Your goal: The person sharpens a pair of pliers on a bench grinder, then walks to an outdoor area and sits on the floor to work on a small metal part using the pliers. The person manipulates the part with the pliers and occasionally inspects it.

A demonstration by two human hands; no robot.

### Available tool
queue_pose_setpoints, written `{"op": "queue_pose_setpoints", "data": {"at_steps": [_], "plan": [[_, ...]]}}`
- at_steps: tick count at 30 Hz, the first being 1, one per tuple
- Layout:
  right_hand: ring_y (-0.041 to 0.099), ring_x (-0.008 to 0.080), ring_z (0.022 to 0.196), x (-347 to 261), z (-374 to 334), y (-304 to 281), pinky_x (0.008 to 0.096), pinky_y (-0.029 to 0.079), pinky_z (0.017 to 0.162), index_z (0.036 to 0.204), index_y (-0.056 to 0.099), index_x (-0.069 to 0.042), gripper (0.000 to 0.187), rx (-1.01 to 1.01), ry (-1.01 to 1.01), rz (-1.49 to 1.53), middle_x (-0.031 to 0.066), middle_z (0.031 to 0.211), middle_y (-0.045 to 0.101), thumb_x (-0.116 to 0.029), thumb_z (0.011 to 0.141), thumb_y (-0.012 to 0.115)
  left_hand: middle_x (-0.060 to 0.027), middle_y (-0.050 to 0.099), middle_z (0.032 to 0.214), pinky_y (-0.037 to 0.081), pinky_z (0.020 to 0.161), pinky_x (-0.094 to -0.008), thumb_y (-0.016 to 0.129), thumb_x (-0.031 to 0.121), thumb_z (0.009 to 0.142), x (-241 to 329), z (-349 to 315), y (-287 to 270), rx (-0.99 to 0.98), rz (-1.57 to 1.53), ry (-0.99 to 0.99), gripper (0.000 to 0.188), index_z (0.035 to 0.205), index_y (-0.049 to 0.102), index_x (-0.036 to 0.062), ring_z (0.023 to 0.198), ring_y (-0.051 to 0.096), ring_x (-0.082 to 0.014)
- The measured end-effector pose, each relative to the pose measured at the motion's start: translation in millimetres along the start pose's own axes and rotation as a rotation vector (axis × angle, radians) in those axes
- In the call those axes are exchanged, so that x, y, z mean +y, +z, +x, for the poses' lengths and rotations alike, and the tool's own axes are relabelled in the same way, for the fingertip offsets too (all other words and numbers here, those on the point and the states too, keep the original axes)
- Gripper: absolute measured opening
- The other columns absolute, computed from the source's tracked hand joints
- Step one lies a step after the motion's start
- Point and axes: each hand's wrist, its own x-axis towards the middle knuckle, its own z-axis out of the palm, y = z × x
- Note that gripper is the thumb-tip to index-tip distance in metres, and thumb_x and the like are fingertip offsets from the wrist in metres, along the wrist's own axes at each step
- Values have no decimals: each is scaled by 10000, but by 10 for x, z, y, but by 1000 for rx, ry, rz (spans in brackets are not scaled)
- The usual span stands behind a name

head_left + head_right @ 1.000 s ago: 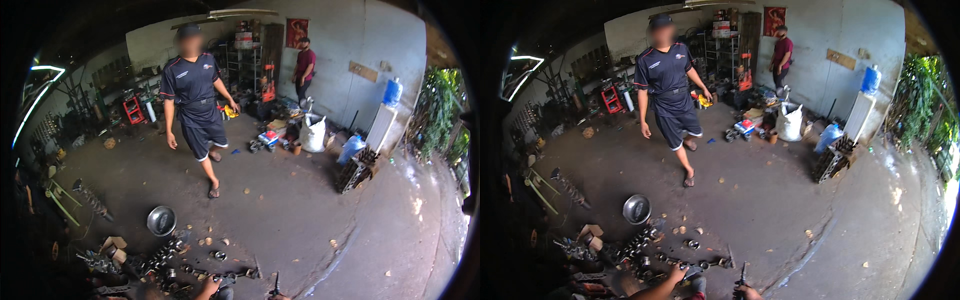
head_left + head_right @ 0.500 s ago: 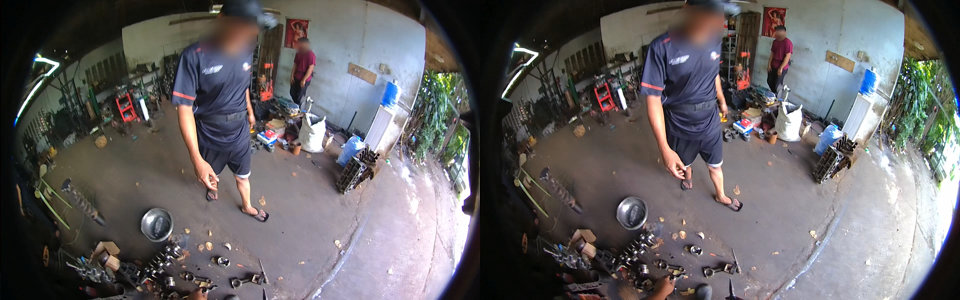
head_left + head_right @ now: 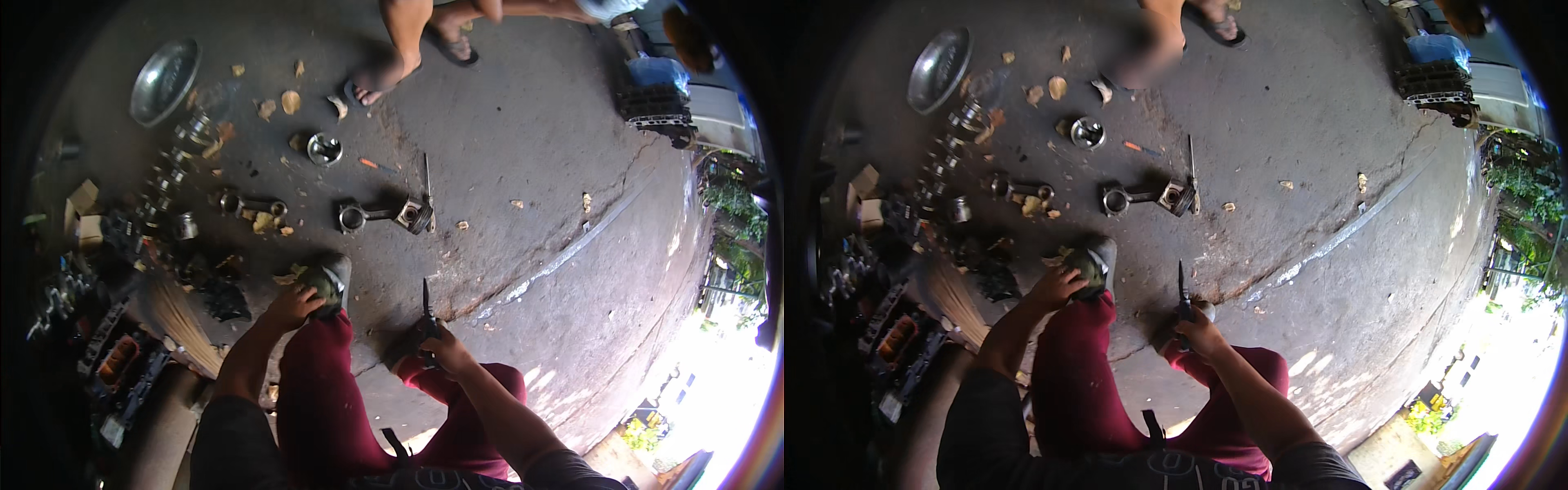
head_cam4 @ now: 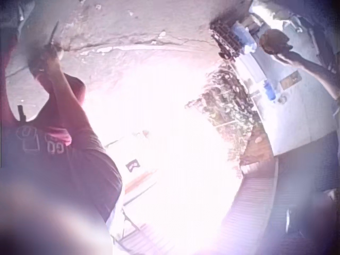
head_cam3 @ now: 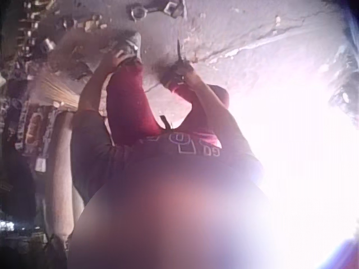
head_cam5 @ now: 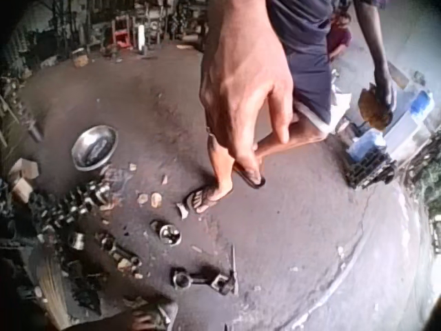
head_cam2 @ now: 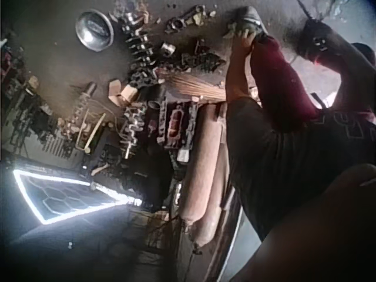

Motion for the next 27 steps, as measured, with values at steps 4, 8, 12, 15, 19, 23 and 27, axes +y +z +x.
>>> {"op": "queue_pose_setpoints", "data": {"at_steps": [4, 8, 12, 15, 19, 23, 27], "plan": [[617, 167, 770, 124, 562, -136, 322, 522, 602, 1243, 521, -65, 401, -46, 47, -42, 56, 888, 593, -65, 855, 622, -115, 599, 1344, 458, 1051, -394, 449, 132, 994, -224, 145, 715, -346, -422, -185, 409, 1358, 610, 228, 1195, 599, -321], [613, 156, 781, 20, 1088, -185, 316, 525, 652, 1303, 514, -46, 429, -171, 58, -253, 62, 902, 611, -79, 885, 610, -153, 551, 1420, 447, 1071, -416, 477, 277, 979, -461, 394, 740, -450, -1008, -246, 429, 1399, 565, 272, 1256, 575, -341], [619, 154, 807, -338, 1430, -167, 311, 517, 704, 1236, 570, 6, 370, -236, -74, -653, 85, 891, 637, -155, 908, 628, -156, 619, 1334, 447, 1065, -400, 604, 322, 893, -502, 569, 481, -534, -642, -122, 496, 1366, 598, 171, 1224, 602, -319], [620, 155, 812, -522, 1463, -168, 321, 512, 697, 1126, 625, 19, 333, -136, -211, -753, 99, 874, 645, -217, 892, 652, -158, 636, 1310, 443, 1065, -395, 642, 323, 862, -418, 704, 416, -559, -541, -61, 525, 1354, 606, 144, 1215, 609, -314], [611, 167, 800, -625, 1355, -285, 334, 514, 732, 1038, 617, 26, 346, 34, -239, -749, 82, 828, 631, -263, 860, 687, -159, 635, 1311, 443, 1064, -394, 644, 318, 859, -292, 709, 474, -565, -568, -126, 527, 1353, 606, 136, 1215, 609, -311], [643, 219, 1078, -735, 1326, -403, 343, 551, 843, 1396, 404, 7, 689, 144, -720, -535, 187, 1240, 595, -245, 851, 742, -159, 635, 1312, 443, 1063, -392, 646, 312, 857, -246, 594, 530, -545, -552, -169, 530, 1352, 605, 128, 1216, 608, -308], [545, 236, 1238, -735, 1277, -338, 357, 452, 1044, 1574, 102, -50, 1037, -116, -748, -157, 179, 1311, 547, -327, 857, 799, -160, 635, 1313, 443, 1062, -391, 648, 307, 854, -199, 534, 499, -531, -545, -222, 533, 1351, 604, 120, 1217, 608, -305]]}}
